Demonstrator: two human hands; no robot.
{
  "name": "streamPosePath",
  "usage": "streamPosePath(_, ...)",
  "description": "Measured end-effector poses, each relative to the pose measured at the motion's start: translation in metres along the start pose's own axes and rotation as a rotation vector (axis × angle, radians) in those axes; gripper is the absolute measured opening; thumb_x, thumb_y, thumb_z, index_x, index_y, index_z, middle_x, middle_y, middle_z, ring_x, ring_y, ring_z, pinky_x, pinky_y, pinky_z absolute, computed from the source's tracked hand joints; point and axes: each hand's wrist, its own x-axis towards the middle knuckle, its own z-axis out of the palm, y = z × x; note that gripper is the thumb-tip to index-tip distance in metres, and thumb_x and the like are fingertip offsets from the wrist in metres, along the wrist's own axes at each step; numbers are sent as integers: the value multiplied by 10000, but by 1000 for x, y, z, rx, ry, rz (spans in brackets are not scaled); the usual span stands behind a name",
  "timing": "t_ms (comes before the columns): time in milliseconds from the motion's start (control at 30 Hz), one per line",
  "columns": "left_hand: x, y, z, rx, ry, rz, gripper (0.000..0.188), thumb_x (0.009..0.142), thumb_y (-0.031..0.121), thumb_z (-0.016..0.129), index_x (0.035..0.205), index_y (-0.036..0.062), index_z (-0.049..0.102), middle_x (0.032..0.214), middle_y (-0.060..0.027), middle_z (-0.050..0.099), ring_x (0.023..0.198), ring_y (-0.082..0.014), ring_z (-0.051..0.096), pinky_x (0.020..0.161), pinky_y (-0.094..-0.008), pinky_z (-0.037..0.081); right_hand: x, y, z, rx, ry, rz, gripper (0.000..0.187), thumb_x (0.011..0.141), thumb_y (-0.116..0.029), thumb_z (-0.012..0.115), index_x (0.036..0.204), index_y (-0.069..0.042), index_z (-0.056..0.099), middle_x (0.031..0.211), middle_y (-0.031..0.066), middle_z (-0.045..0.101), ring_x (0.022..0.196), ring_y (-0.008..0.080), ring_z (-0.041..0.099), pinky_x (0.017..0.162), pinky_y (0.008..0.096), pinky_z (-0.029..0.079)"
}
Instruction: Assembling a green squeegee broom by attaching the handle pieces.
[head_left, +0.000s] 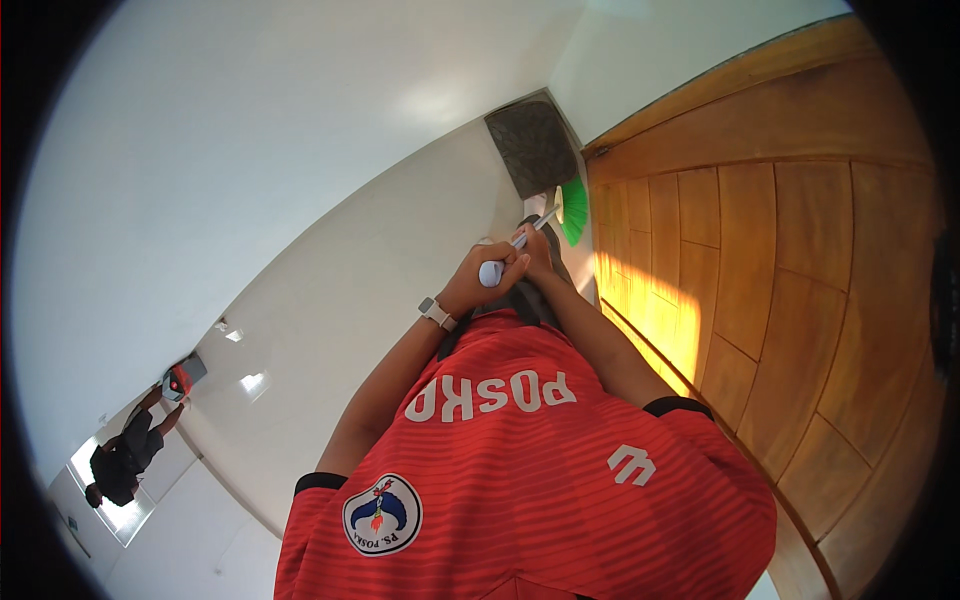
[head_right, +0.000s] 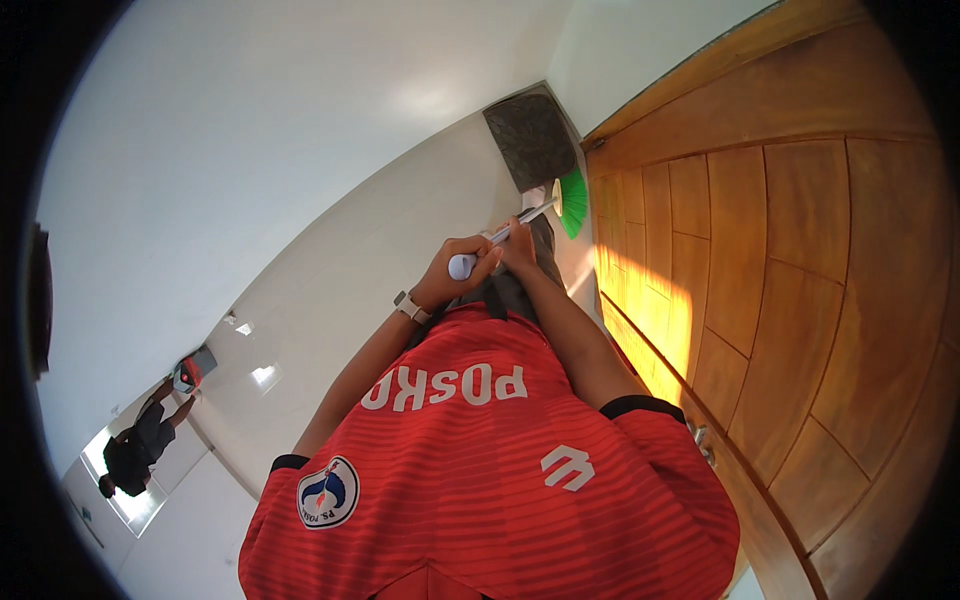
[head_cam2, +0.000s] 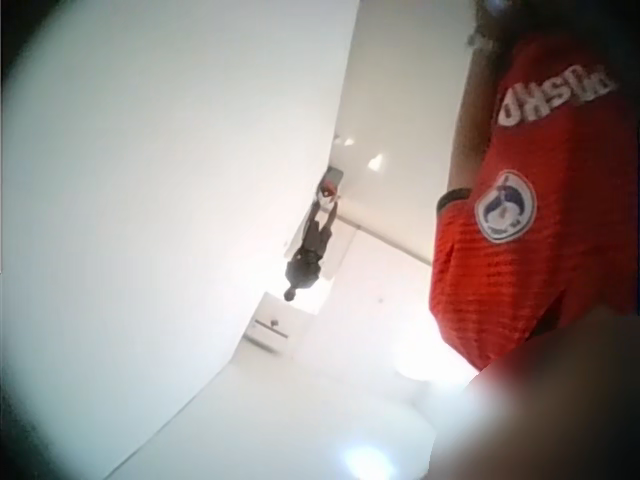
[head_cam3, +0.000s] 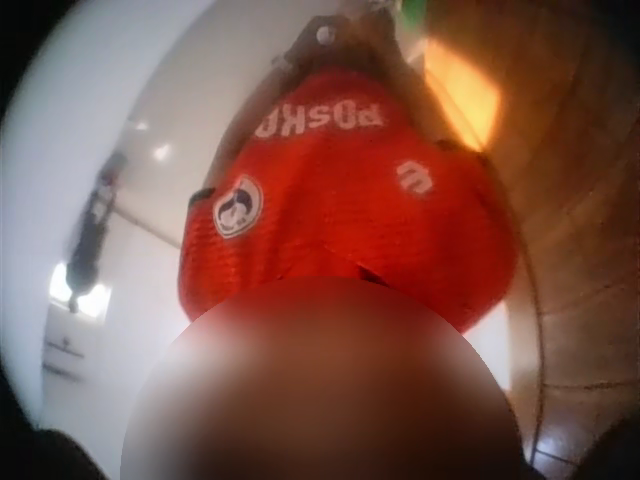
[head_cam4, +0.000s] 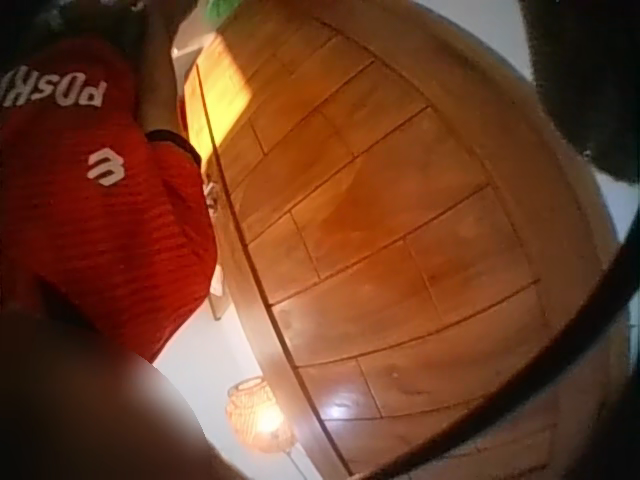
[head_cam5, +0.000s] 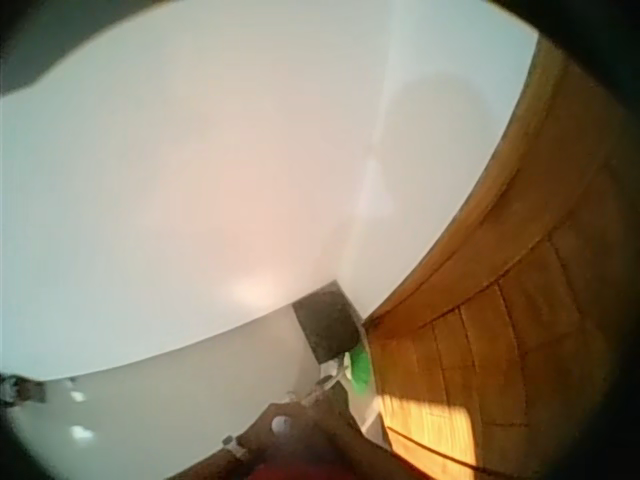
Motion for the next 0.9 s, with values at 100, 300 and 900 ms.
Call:
streamPosePath(100,2,9,0,20,5,11,279,949,150,653,723,15,563,625,-45,561,568,-93,490,535,-289,400,0,-4,-1,-1,29,-11,279,711,-174,752,862,-22,575,771,162,667,766,350,675,677,435,525)
streamPosePath(300,7,35,5,17,11,182,307,931,137,667,690,19,519,598,-84,520,522,-175,471,527,-330,391,-3,-9,-8,-24,159,-91,193,765,-133,690,891,-41,577,786,159,649,766,375,635,669,472,489)
streamPosePath(900,58,91,41,117,-42,429,294,905,127,681,690,21,510,671,-152,582,638,-359,581,628,-425,453,1,-71,-63,378,257,15,253,978,-194,596,1195,-66,572,839,11,543,766,142,553,693,302,467)
